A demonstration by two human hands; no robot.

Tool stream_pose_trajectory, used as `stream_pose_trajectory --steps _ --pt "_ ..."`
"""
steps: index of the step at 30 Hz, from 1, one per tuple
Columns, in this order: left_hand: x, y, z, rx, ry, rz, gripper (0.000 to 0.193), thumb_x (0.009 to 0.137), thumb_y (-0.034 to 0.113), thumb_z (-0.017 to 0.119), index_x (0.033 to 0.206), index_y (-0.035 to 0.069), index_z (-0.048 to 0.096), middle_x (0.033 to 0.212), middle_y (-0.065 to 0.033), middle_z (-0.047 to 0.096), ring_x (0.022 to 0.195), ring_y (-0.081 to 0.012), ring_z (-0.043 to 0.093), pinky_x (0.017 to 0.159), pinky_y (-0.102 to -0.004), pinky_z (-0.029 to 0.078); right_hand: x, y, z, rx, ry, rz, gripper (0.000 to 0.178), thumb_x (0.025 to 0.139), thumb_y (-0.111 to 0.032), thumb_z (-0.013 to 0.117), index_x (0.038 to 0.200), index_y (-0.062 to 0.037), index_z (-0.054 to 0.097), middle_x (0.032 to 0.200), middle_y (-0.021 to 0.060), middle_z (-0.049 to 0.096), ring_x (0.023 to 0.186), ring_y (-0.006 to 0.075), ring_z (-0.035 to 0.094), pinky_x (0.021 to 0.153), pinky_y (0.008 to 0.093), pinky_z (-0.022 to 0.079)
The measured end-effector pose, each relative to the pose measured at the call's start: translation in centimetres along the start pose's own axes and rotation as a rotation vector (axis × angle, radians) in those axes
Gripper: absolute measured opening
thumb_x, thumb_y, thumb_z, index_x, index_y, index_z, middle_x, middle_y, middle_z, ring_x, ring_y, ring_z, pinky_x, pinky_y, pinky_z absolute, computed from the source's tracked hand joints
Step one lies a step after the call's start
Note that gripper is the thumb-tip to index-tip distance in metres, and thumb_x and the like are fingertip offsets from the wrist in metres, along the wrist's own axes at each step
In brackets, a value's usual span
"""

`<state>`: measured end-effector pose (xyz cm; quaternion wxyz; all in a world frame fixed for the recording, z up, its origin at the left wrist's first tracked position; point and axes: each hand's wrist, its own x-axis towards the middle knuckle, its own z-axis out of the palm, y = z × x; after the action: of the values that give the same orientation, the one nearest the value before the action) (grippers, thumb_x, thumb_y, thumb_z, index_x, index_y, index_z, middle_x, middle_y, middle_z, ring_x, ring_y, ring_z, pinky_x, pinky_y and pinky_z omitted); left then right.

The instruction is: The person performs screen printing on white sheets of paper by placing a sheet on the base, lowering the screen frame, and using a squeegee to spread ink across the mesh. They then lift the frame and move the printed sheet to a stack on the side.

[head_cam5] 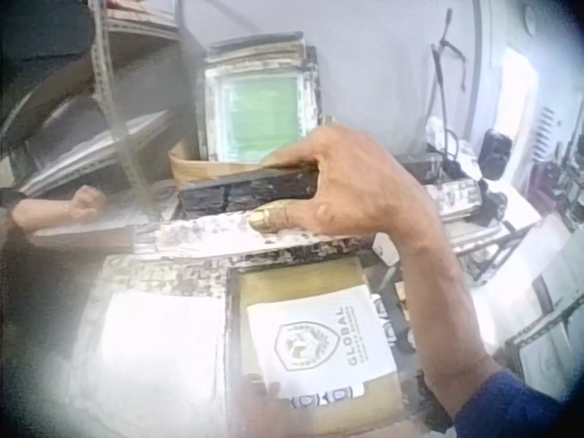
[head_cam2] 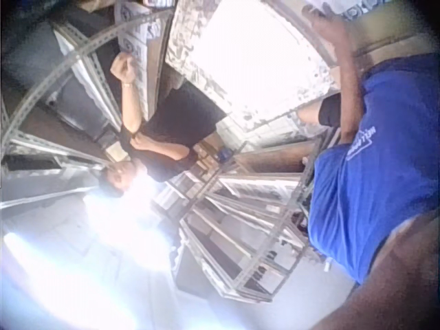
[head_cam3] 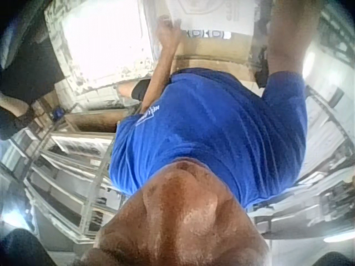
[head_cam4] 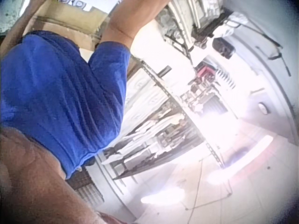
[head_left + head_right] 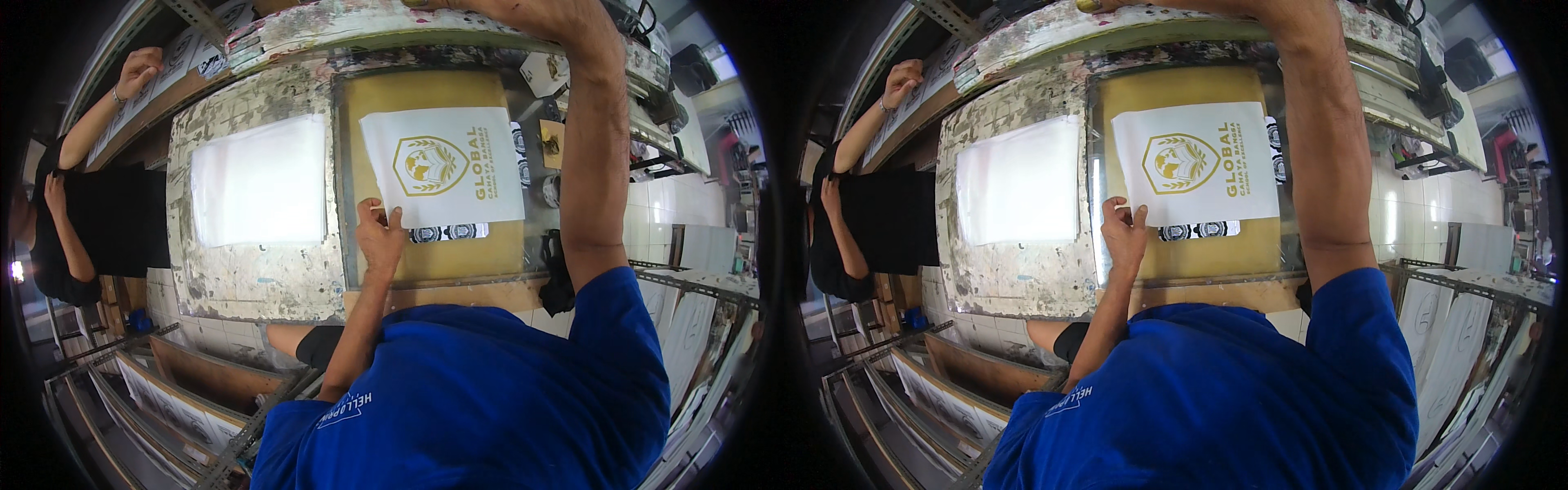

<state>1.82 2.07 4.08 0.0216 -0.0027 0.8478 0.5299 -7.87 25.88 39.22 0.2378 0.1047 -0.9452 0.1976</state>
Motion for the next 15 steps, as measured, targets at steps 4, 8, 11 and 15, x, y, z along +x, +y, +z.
stream_pose_trajectory --steps 4,8,11,15 --pt "1.0 3.2 -0.5 -0.053 0.007 0.111 0.036 0.092 0.0 0.07 0.121 -0.001 0.05 0.072 -0.0117 0.067 0.062 -0.0136 0.059 0.058 -0.0302 0.045 0.4 0.5 0.1 -0.008 -0.027 -0.018 0.058 0.07 -0.042 0.088 0.11 -0.0013 0.079 0.097 0.0164 0.079 0.082 0.027 0.074 0.079 0.0356 0.058" --pt "2.3 5.5 -1.5 -0.337 0.09 0.062 0.029 0.095 -0.003 0.066 0.12 0.001 0.051 0.074 -0.003 0.062 0.066 -0.0074 0.052 0.063 -0.0232 0.042 -0.2 -0.5 0.0 -0.027 0.004 -0.067 0.059 0.071 -0.043 0.088 0.111 -0.0011 0.078 0.097 0.0163 0.079 0.083 0.0269 0.074 0.079 0.0359 0.058" --pt "4.0 3.7 -2.9 -0.441 0.183 0.107 0.029 0.096 -0.004 0.064 0.121 0.003 0.051 0.076 0.0019 0.056 0.072 -0.0051 0.047 0.066 -0.021 0.039 0.9 0.7 0.1 0.01 -0.024 -0.038 0.058 0.072 -0.043 0.088 0.11 -0.0008 0.078 0.098 0.0167 0.079 0.085 0.0269 0.074 0.08 0.0356 0.058" --pt "5.3 2.4 -6.7 -0.474 0.221 0.063 0.03 0.098 -0.003 0.063 0.125 0.004 0.053 0.078 0.0015 0.062 0.068 -0.0033 0.048 0.06 -0.0196 0.037 0.6 0.8 0.3 0.025 0.01 -0.092 0.057 0.073 -0.041 0.088 0.108 0.0025 0.078 0.1 0.0181 0.078 0.087 0.0277 0.074 0.081 0.0351 0.058"
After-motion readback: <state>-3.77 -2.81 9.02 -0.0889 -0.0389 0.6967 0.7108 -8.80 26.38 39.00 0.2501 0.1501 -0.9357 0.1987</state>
